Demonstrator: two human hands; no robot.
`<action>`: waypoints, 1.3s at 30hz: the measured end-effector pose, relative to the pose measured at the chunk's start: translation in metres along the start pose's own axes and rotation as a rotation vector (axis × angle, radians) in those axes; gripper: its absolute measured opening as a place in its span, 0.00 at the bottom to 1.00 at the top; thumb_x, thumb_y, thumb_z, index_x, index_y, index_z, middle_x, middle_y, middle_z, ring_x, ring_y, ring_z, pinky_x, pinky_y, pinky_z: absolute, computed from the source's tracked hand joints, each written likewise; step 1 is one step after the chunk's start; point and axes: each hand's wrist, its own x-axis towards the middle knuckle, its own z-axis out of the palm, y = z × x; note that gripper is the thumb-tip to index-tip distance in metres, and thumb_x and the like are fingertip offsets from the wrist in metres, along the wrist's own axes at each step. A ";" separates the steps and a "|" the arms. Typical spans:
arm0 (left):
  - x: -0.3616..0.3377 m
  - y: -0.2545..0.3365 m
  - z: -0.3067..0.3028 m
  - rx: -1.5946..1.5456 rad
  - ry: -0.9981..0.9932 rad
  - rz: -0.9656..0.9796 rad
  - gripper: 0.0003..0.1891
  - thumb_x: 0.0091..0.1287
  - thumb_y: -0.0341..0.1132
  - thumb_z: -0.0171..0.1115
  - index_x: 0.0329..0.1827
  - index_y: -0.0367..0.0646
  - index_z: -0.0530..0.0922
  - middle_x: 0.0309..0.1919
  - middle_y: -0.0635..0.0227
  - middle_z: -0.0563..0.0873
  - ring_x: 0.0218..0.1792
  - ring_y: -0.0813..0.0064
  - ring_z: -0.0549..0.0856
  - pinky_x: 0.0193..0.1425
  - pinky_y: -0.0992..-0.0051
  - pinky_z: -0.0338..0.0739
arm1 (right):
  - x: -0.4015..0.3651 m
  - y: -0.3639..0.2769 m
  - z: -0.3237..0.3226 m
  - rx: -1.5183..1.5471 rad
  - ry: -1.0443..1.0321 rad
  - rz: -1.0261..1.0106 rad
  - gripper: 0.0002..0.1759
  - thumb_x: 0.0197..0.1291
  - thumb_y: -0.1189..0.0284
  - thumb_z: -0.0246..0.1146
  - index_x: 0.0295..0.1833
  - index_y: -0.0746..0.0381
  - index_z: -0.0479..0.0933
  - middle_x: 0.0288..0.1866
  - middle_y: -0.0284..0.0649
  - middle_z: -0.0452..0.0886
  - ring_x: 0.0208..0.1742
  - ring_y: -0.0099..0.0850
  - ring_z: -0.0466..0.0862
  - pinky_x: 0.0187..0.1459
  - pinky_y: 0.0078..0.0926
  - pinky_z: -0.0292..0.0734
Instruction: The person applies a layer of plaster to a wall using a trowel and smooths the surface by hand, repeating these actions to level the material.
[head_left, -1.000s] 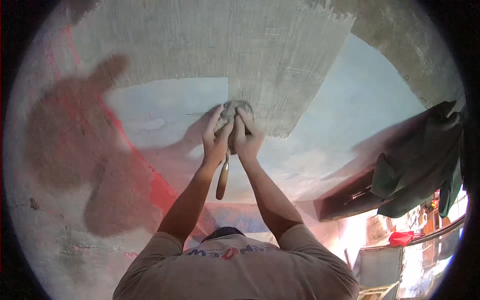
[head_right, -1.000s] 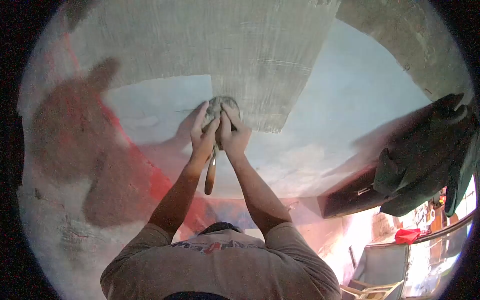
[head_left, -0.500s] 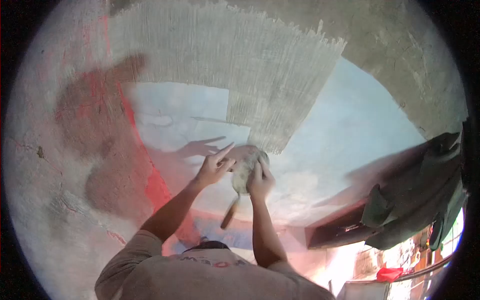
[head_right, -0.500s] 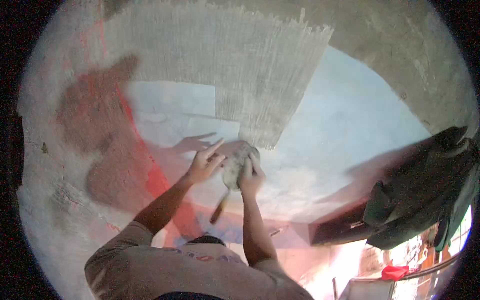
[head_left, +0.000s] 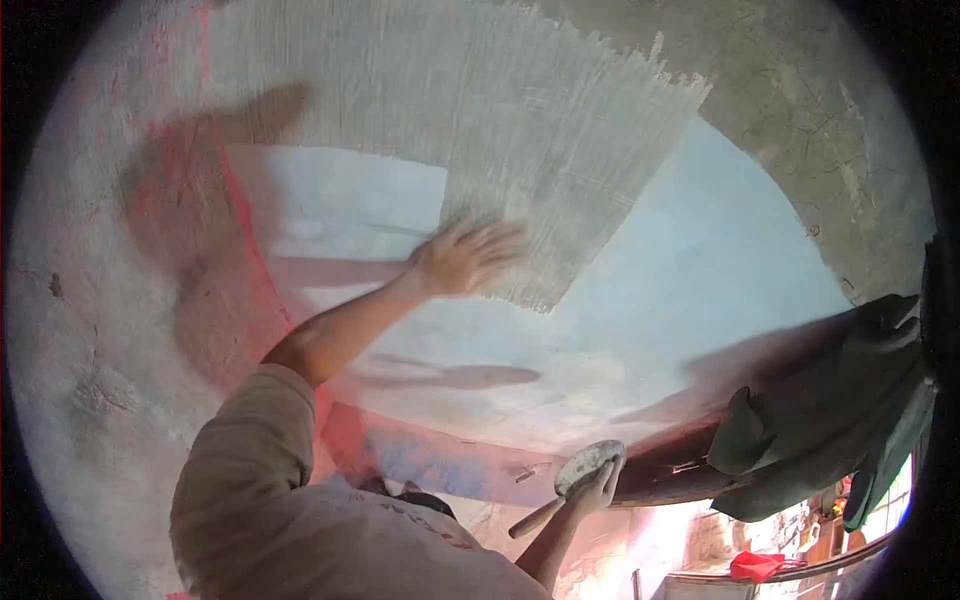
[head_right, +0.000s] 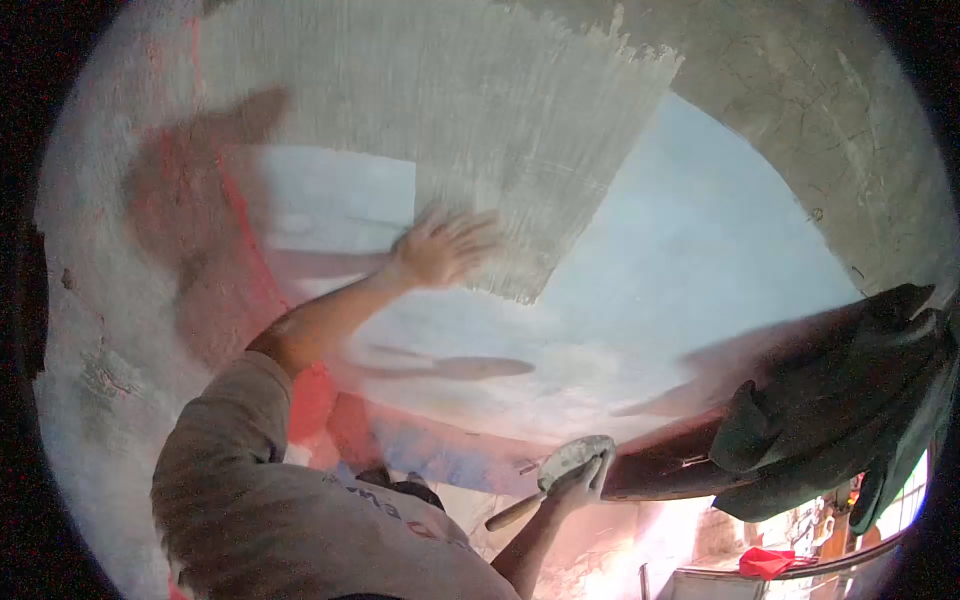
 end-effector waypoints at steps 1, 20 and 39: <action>-0.033 0.012 0.003 -0.045 -0.010 0.109 0.39 0.72 0.63 0.58 0.87 0.70 0.63 0.90 0.79 0.56 0.88 0.66 0.56 0.89 0.43 0.39 | -0.003 0.002 -0.016 -0.011 -0.007 -0.004 0.25 0.80 0.71 0.60 0.75 0.74 0.74 0.76 0.49 0.78 0.70 0.37 0.79 0.73 0.34 0.73; -0.054 0.061 -0.014 -0.343 -0.361 0.038 0.32 0.76 0.54 0.58 0.84 0.66 0.69 0.89 0.73 0.58 0.89 0.63 0.52 0.89 0.47 0.44 | -0.015 -0.002 -0.015 0.132 -0.046 0.117 0.26 0.81 0.70 0.59 0.76 0.74 0.73 0.77 0.49 0.77 0.72 0.35 0.78 0.73 0.31 0.73; -0.082 0.156 -0.145 -1.851 -0.192 -1.064 0.34 0.82 0.31 0.59 0.88 0.39 0.56 0.78 0.58 0.73 0.73 0.73 0.75 0.78 0.70 0.69 | -0.105 -0.080 0.161 0.346 -0.751 0.135 0.35 0.71 0.85 0.63 0.82 0.69 0.65 0.74 0.49 0.79 0.69 0.31 0.81 0.68 0.28 0.77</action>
